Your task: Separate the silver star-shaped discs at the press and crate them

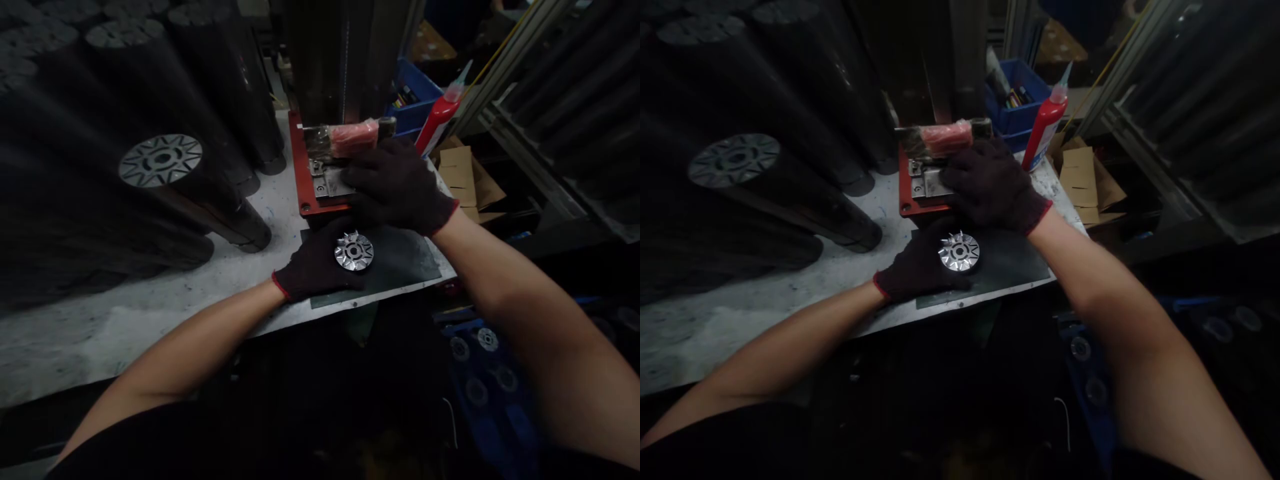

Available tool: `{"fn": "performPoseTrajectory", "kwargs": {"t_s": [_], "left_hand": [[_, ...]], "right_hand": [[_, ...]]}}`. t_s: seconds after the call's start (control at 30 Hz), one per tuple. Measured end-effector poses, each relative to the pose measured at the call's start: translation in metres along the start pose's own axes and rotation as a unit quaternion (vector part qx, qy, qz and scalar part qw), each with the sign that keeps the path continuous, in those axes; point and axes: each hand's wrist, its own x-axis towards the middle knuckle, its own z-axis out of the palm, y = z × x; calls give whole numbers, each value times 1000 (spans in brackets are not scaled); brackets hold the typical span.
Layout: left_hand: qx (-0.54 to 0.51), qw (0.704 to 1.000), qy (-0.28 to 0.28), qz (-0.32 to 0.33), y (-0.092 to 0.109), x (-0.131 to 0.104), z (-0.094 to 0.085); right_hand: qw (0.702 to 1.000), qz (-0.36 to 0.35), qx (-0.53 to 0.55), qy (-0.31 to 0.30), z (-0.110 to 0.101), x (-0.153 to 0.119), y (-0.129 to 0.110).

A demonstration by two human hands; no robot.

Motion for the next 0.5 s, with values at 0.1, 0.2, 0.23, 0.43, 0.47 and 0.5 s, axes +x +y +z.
{"fn": "performPoseTrajectory", "kwargs": {"t_s": [0.1,0.2,0.23,0.43,0.47,0.5], "left_hand": [[0,1000,27,2,0,1,6],[21,1000,23,-4,-1,3,10],[28,999,20,-4,-1,3,10],[51,998,25,6,-4,3,9],[49,999,24,2,-3,2,9],[46,999,22,-2,-2,2,9]], "right_hand": [[984,129,46,112,6,-26,-34],[910,334,190,156,23,-61,-67],[890,371,225,143,30,-71,-74],[882,400,228,105,61,-95,-80],[892,384,217,103,60,-96,-82],[909,351,201,102,55,-96,-84]]}}
